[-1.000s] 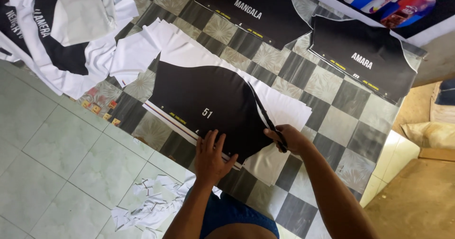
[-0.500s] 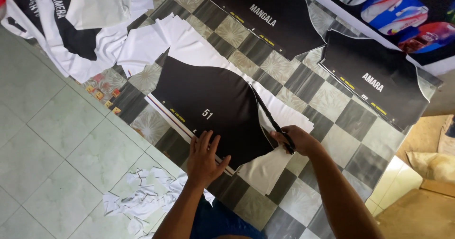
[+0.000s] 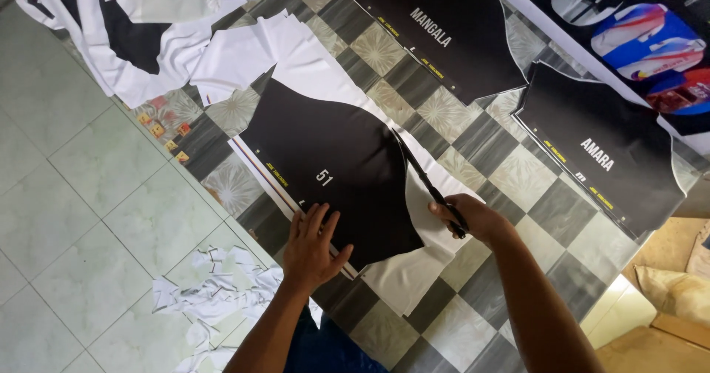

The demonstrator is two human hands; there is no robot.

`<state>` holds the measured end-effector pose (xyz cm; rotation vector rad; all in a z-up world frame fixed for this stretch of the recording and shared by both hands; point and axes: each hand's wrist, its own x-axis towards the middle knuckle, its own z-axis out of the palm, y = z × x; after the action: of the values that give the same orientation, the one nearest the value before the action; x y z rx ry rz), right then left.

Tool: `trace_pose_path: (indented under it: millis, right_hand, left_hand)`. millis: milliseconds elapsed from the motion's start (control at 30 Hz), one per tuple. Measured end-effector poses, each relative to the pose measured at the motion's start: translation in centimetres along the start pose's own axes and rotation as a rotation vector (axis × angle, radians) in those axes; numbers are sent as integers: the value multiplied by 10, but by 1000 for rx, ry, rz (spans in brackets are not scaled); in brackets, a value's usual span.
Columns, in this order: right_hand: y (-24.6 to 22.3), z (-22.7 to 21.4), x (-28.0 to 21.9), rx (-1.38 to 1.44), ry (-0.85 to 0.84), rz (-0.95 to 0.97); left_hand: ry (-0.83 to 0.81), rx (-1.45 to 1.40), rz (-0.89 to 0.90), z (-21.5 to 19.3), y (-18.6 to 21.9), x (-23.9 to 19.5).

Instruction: Cutting out printed garment patterns from a fabric sheet using scissors

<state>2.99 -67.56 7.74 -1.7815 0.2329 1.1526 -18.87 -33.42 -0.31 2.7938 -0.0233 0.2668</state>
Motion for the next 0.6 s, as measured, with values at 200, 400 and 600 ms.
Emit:
trace_pose_path:
  millis: [200, 400, 600]
  right_hand:
    - [-24, -5, 2, -144, -6, -33]
    - [-10, -21, 28, -163, -43, -44]
    - [-19, -24, 33, -192, -29, -46]
  left_hand:
    - [4, 20, -13, -4, 4, 2]
    - [-21, 32, -22, -6, 5, 3]
    - [-27, 33, -31, -4, 5, 2]
